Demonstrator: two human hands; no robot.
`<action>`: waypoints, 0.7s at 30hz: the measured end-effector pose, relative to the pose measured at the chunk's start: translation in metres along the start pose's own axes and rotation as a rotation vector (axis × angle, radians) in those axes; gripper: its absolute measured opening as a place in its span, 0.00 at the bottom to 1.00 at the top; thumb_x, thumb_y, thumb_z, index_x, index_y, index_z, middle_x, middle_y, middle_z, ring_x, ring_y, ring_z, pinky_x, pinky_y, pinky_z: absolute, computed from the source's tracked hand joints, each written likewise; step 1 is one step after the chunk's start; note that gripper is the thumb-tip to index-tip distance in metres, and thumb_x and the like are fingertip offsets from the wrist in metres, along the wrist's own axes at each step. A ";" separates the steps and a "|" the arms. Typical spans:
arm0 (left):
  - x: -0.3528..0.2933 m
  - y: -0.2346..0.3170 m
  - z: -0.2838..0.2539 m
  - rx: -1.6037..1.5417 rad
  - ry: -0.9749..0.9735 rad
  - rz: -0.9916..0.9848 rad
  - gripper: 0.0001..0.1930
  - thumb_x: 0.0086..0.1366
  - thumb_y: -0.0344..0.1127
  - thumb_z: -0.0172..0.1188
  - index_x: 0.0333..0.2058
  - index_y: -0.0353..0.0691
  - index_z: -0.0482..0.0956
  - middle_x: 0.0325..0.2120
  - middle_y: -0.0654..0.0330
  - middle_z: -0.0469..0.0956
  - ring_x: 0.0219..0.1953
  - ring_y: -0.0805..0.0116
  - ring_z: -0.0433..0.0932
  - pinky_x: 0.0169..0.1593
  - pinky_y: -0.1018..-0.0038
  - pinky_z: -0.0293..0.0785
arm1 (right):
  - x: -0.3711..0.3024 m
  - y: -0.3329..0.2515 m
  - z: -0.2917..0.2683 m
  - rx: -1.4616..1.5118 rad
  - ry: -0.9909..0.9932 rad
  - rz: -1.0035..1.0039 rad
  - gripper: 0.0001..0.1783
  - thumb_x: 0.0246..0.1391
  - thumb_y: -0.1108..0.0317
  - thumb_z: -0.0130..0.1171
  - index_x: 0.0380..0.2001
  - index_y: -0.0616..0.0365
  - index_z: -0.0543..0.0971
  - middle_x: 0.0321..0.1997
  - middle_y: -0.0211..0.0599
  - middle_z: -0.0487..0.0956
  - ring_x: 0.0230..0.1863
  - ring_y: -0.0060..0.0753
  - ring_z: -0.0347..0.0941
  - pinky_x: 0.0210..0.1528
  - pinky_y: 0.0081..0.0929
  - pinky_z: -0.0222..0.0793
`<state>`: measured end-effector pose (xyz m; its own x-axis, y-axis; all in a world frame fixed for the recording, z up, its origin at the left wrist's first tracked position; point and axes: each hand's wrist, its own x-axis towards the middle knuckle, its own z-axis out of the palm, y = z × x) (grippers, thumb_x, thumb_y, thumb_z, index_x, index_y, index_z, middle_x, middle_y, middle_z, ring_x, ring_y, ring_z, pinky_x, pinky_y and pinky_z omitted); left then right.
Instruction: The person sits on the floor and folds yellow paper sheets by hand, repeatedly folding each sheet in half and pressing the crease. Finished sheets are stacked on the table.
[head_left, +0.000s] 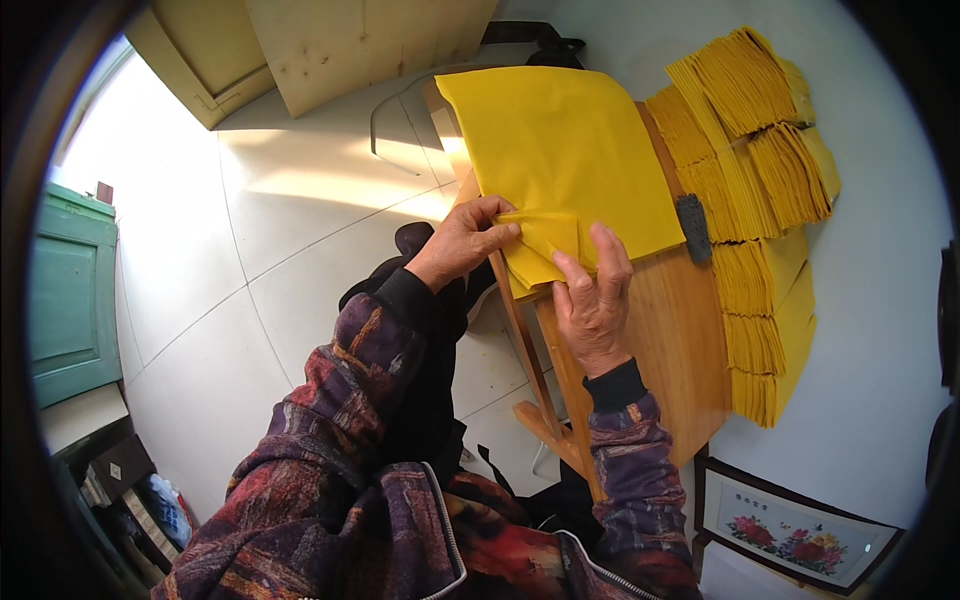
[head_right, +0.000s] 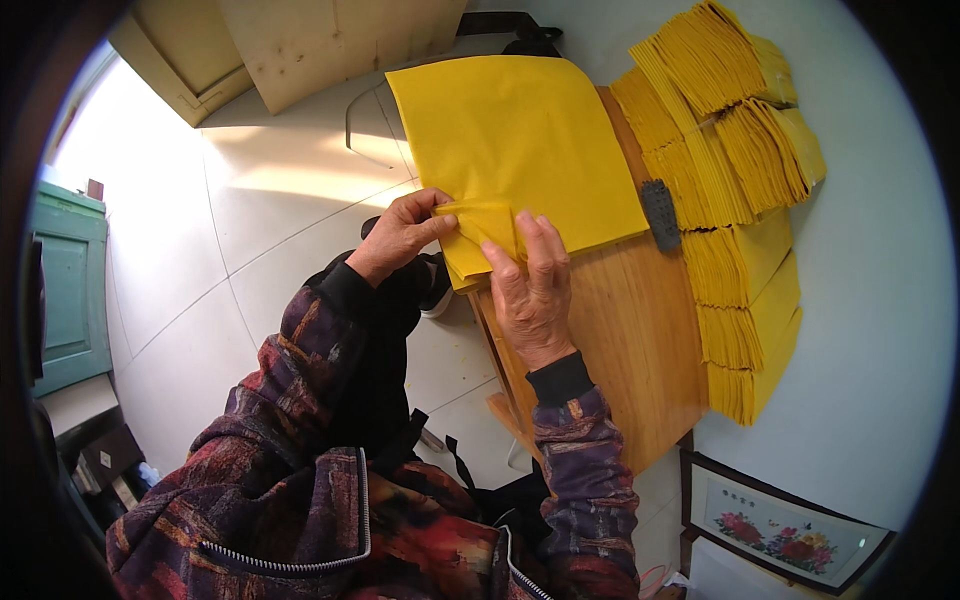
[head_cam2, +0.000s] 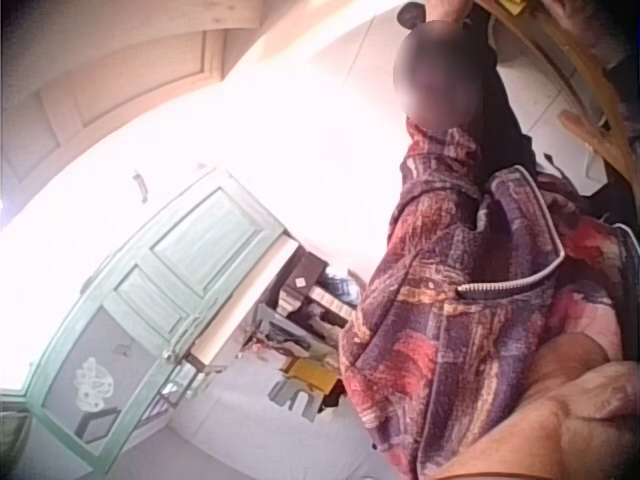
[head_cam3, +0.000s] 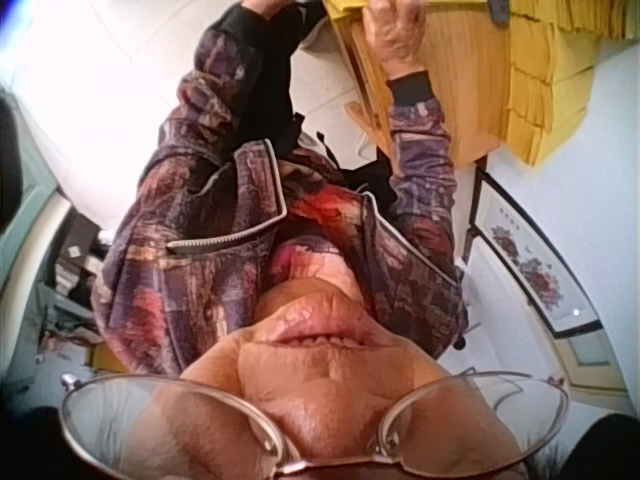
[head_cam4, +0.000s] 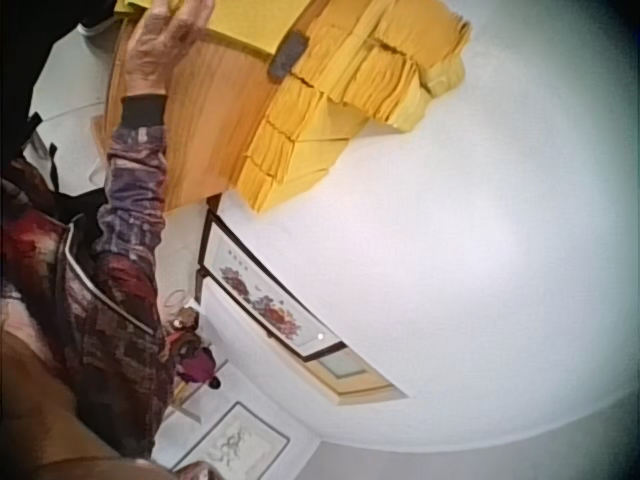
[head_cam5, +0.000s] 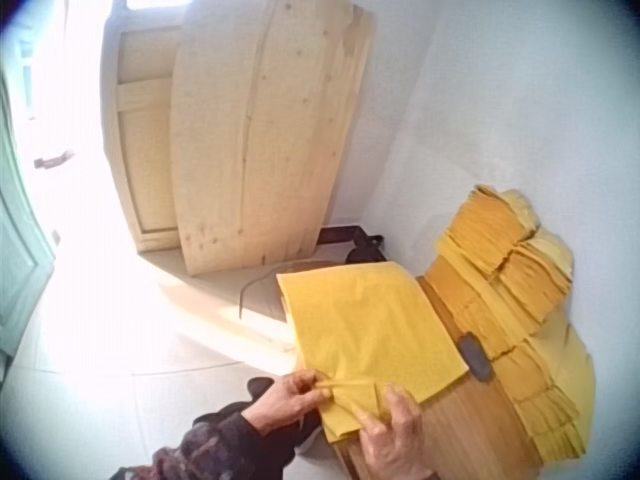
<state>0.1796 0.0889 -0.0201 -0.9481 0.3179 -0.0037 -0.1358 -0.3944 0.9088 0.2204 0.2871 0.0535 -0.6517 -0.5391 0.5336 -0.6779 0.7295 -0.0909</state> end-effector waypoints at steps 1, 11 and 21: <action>0.000 0.000 0.000 -0.006 -0.004 -0.001 0.06 0.65 0.33 0.57 0.38 0.37 0.74 0.32 0.69 0.75 0.37 0.80 0.70 0.45 0.81 0.67 | 0.000 0.001 0.001 -0.015 0.013 -0.028 0.34 0.34 0.83 0.66 0.48 0.48 0.71 0.62 0.45 0.59 0.63 0.53 0.56 0.63 0.41 0.59; -0.001 0.004 0.001 -0.002 0.011 -0.010 0.07 0.65 0.32 0.57 0.37 0.34 0.75 0.33 0.67 0.75 0.37 0.78 0.72 0.44 0.81 0.69 | 0.001 0.001 0.002 0.003 -0.047 -0.057 0.17 0.45 0.80 0.60 0.40 0.51 0.76 0.61 0.41 0.63 0.63 0.50 0.57 0.62 0.39 0.59; -0.001 0.007 -0.001 -0.032 -0.031 -0.003 0.08 0.64 0.32 0.57 0.39 0.35 0.74 0.34 0.68 0.75 0.38 0.80 0.71 0.46 0.81 0.68 | 0.014 0.003 -0.008 0.199 -0.229 0.139 0.05 0.44 0.80 0.58 0.28 0.61 0.76 0.60 0.44 0.67 0.62 0.53 0.57 0.62 0.43 0.56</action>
<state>0.1794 0.0849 -0.0142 -0.9385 0.3452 0.0073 -0.1479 -0.4210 0.8949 0.2122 0.2847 0.0675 -0.7870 -0.5371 0.3036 -0.6154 0.7184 -0.3244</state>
